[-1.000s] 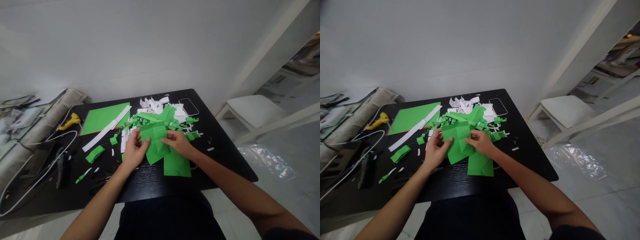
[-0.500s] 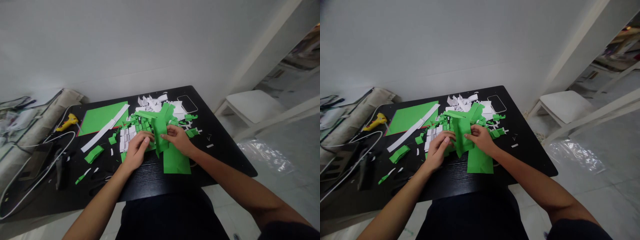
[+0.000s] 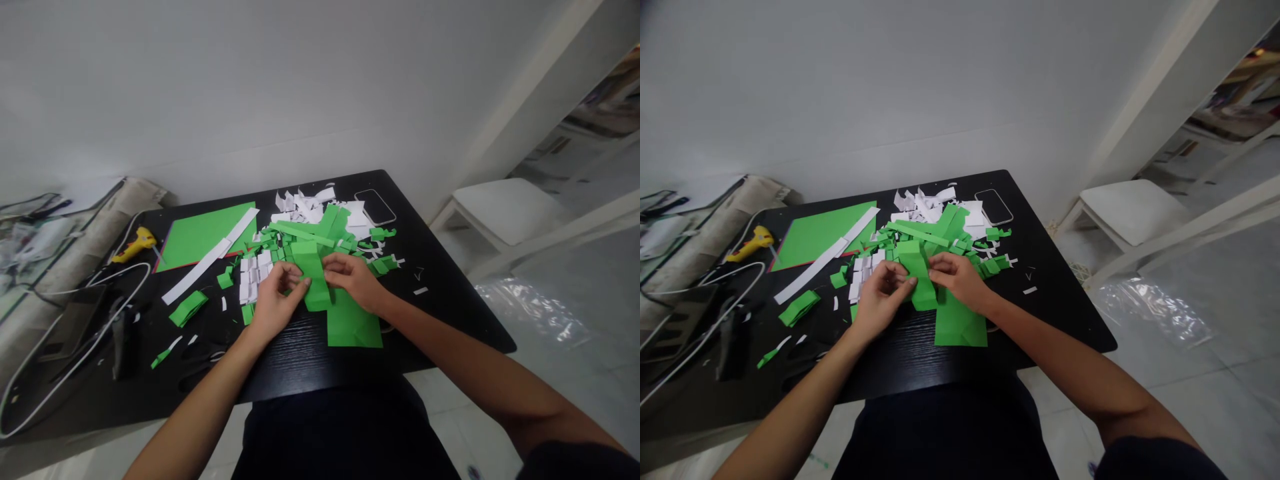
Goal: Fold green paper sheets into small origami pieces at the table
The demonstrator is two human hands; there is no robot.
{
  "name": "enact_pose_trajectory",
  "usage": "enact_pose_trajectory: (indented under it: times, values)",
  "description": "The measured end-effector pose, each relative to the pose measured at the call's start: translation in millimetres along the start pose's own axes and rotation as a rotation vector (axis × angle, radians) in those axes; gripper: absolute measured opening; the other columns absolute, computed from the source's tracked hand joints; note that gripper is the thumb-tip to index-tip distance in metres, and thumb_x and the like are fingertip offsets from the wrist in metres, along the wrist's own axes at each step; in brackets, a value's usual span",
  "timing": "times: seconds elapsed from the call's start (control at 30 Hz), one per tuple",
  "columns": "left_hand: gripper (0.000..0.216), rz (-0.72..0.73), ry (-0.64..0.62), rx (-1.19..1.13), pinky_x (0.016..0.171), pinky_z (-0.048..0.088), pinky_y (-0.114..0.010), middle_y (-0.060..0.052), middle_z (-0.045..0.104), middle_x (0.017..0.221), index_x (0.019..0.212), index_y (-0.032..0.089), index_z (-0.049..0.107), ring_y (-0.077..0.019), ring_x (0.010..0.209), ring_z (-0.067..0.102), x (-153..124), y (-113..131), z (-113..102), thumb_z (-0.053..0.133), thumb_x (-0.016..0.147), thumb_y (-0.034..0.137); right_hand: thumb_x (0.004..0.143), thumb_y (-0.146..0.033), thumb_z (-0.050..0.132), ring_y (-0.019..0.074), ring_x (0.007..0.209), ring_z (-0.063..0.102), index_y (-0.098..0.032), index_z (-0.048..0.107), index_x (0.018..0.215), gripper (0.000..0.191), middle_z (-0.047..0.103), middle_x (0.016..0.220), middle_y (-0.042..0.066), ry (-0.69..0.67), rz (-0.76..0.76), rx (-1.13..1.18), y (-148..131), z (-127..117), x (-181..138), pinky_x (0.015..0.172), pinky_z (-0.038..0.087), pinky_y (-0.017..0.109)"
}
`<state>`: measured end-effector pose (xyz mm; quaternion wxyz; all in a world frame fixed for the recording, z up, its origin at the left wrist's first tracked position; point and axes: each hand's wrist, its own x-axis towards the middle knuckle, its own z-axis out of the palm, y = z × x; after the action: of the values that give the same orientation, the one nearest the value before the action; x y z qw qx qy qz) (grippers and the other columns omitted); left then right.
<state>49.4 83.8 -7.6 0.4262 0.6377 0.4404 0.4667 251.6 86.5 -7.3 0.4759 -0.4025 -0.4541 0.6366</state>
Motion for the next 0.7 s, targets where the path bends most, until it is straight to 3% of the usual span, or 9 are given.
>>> enact_pose_trajectory:
  times: [0.17,0.4,0.6,0.7]
  values:
    - [0.028,-0.008,0.034,-0.042,0.059,0.047,-0.022,0.004,0.059,0.073,0.097,0.021,0.059,-0.0109,0.062,0.058,2,-1,0,0.081,0.086,0.036,0.081,-0.051,0.082,0.0209,0.087,0.074,-0.023,0.071,0.096,0.034,0.075,0.088,0.001,0.028,0.010,0.005,0,-1,0,0.080,0.064,0.037]
    - [0.036,0.016,0.072,-0.110,0.058,0.047,-0.020,0.005,0.057,0.077,0.098,0.022,0.053,-0.0085,0.062,0.057,4,-1,2,0.084,0.081,0.031,0.068,-0.040,0.095,0.0208,0.094,0.073,-0.024,0.067,0.094,0.042,0.073,0.094,0.002,0.076,-0.165,-0.120,6,-2,5,0.091,0.063,0.039]
    - [0.036,0.027,0.063,-0.142,0.060,0.047,-0.020,0.006,0.059,0.076,0.099,0.022,0.053,-0.0079,0.061,0.057,4,2,3,0.084,0.081,0.029,0.068,-0.037,0.096,0.0158,0.075,0.070,-0.022,0.065,0.087,0.039,0.070,0.080,-0.002,0.029,-0.165,-0.070,11,-4,8,0.070,0.063,0.031]
    - [0.031,0.029,0.042,-0.148,0.060,0.048,-0.020,0.006,0.059,0.073,0.098,0.021,0.057,-0.0091,0.061,0.057,3,6,2,0.081,0.086,0.036,0.068,-0.038,0.097,0.0162,0.074,0.071,-0.023,0.065,0.087,0.040,0.070,0.080,-0.002,0.015,-0.149,-0.043,12,-4,8,0.068,0.064,0.031]
